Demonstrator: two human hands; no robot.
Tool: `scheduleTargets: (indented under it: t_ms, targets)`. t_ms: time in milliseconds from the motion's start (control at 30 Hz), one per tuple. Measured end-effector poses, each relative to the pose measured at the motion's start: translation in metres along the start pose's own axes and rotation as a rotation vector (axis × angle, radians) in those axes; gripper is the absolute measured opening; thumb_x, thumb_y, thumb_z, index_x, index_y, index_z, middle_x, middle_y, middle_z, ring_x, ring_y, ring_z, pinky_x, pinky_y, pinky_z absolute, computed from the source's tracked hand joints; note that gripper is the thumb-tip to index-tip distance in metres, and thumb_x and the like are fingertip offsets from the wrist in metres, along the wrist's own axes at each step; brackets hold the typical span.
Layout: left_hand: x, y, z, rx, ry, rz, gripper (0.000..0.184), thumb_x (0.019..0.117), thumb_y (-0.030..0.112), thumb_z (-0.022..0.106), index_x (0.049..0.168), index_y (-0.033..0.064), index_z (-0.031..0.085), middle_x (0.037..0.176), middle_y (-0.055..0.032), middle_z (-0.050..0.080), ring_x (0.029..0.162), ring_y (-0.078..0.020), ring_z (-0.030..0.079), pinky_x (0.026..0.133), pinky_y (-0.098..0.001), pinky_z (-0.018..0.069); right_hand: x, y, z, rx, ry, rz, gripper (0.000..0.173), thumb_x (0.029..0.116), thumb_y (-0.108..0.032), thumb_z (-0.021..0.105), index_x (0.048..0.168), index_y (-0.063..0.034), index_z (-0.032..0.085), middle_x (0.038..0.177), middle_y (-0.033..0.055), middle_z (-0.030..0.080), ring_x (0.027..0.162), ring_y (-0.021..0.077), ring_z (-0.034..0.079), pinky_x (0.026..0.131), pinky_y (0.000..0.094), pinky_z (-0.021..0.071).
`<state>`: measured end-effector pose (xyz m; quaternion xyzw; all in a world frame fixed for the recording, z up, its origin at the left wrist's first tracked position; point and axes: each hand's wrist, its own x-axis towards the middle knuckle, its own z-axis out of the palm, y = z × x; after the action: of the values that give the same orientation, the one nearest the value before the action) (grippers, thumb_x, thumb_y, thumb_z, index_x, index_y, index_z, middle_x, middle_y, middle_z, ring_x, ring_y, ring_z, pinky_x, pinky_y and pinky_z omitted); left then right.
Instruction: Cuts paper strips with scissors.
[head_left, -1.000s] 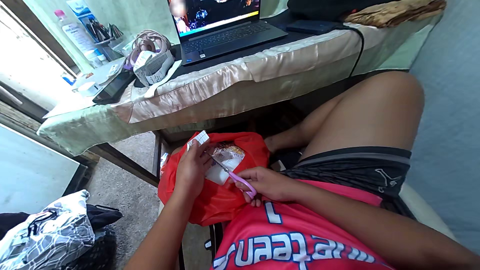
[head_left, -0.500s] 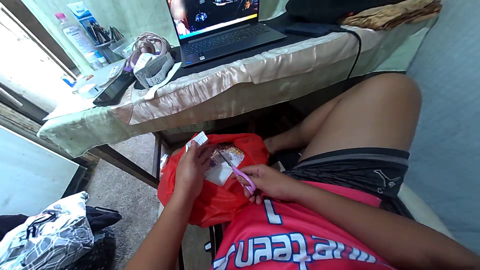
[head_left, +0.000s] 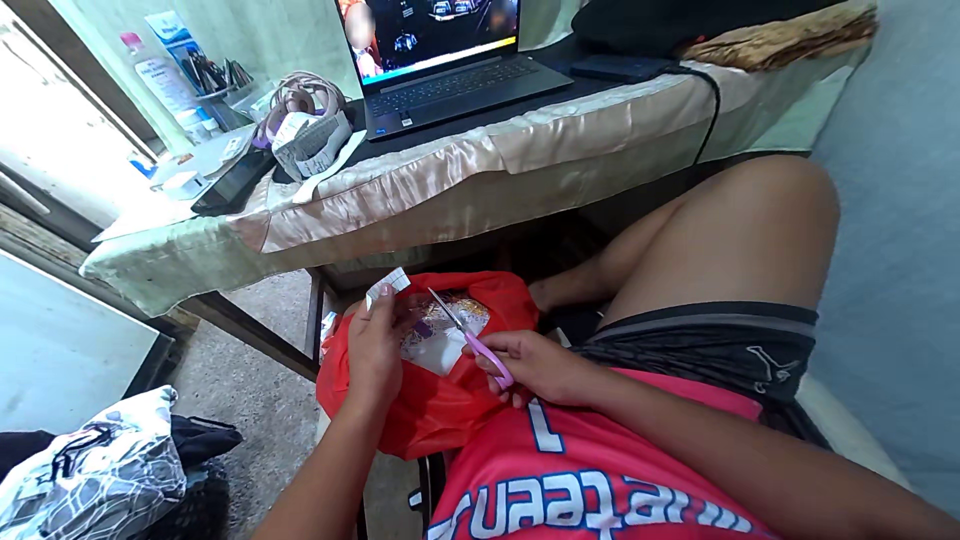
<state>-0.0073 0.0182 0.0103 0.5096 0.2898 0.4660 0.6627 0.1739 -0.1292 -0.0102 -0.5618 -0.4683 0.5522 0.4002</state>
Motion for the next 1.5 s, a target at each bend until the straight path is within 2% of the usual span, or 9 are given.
scheduleTargets:
  t_ms: [133,333,633,800,900,1000,1200,1367,1500]
  targets:
    - [-0.0006,-0.0033,0.0002,-0.019,-0.024,0.027,0.024,0.1086,0.013,0.047,0.112,-0.0054,0.063,0.091,-0.0139,0.070,0.078,-0.0204,0.069,0.076,-0.0376,0.0608,0.0007,0.0037,0.0017,-0.022,0.023,-0.054,0.033,0.1054,-0.025,0.059,0.135,-0.0091,0.059,0.089,0.0012,0.070,0.072,0.0088,0.068,0.065,0.0243,0.0583]
    - [-0.0014,-0.0037,0.0017,-0.021,-0.024,0.057,0.017,0.1045,0.008,0.055,0.110,-0.0059,0.064,0.089,-0.0142,0.071,0.075,-0.0183,0.069,0.071,-0.0337,0.0598,0.0014,0.0053,0.0010,-0.029,0.014,-0.057,0.034,0.1051,-0.024,0.060,0.136,-0.0099,0.059,0.089,0.0015,0.070,0.072,0.0083,0.068,0.065,0.0238,0.0576]
    - [-0.0041,-0.0045,0.0020,-0.022,-0.062,0.037,0.026,0.1077,0.012,0.047,0.105,-0.0052,0.066,0.088,-0.0142,0.071,0.075,-0.0193,0.069,0.074,-0.0356,0.0605,-0.0003,0.0065,0.0024,-0.057,0.015,-0.064,0.035,0.1052,-0.025,0.060,0.137,-0.0093,0.059,0.089,0.0016,0.070,0.072,0.0083,0.068,0.067,0.0244,0.0586]
    - [-0.0019,-0.0061,-0.0020,-0.022,-0.093,0.064,0.025,0.1058,0.013,0.052,0.111,-0.0052,0.068,0.089,-0.0153,0.072,0.077,-0.0206,0.070,0.074,-0.0364,0.0609,-0.0003,0.0075,0.0038,-0.086,0.011,-0.069,0.036,0.1061,-0.025,0.058,0.138,-0.0087,0.059,0.090,0.0023,0.070,0.073,0.0087,0.068,0.068,0.0250,0.0588]
    - [-0.0020,-0.0066,-0.0023,-0.002,-0.091,0.090,0.019,0.1018,0.012,0.060,0.107,-0.0032,0.070,0.087,-0.0123,0.071,0.074,-0.0169,0.067,0.070,-0.0329,0.0588,-0.0011,0.0059,0.0041,-0.098,0.024,-0.072,0.037,0.1058,-0.025,0.059,0.139,-0.0093,0.059,0.090,0.0022,0.070,0.074,0.0089,0.068,0.069,0.0250,0.0589]
    - [-0.0015,-0.0077,-0.0019,0.008,-0.067,0.090,0.014,0.0993,0.009,0.064,0.103,-0.0034,0.069,0.081,-0.0106,0.069,0.065,-0.0131,0.062,0.060,-0.0271,0.0545,-0.0011,0.0055,0.0037,-0.111,0.032,-0.101,0.036,0.1053,-0.025,0.060,0.138,-0.0104,0.059,0.091,0.0018,0.070,0.074,0.0084,0.068,0.069,0.0245,0.0589]
    - [-0.0036,-0.0078,-0.0001,0.000,-0.077,0.065,0.015,0.0993,0.007,0.063,0.105,-0.0058,0.068,0.084,-0.0141,0.071,0.065,-0.0137,0.063,0.060,-0.0268,0.0549,-0.0008,0.0076,0.0030,-0.117,0.028,-0.111,0.036,0.1053,-0.025,0.060,0.138,-0.0106,0.060,0.090,0.0012,0.070,0.074,0.0076,0.068,0.068,0.0233,0.0583]
    - [-0.0022,-0.0074,-0.0012,-0.001,-0.084,0.068,0.021,0.1037,0.013,0.056,0.100,-0.0030,0.068,0.081,-0.0113,0.069,0.067,-0.0140,0.063,0.062,-0.0287,0.0552,-0.0011,0.0074,0.0030,-0.118,0.028,-0.113,0.036,0.1054,-0.026,0.060,0.138,-0.0113,0.060,0.089,0.0011,0.070,0.073,0.0076,0.068,0.067,0.0235,0.0584]
    - [-0.0005,-0.0093,-0.0030,-0.021,-0.084,0.093,0.019,0.1023,0.013,0.058,0.099,-0.0031,0.068,0.080,-0.0116,0.068,0.065,-0.0140,0.063,0.061,-0.0284,0.0548,-0.0006,0.0075,0.0026,-0.121,0.027,-0.114,0.036,0.1049,-0.027,0.060,0.137,-0.0115,0.060,0.088,0.0007,0.070,0.072,0.0076,0.068,0.067,0.0241,0.0588]
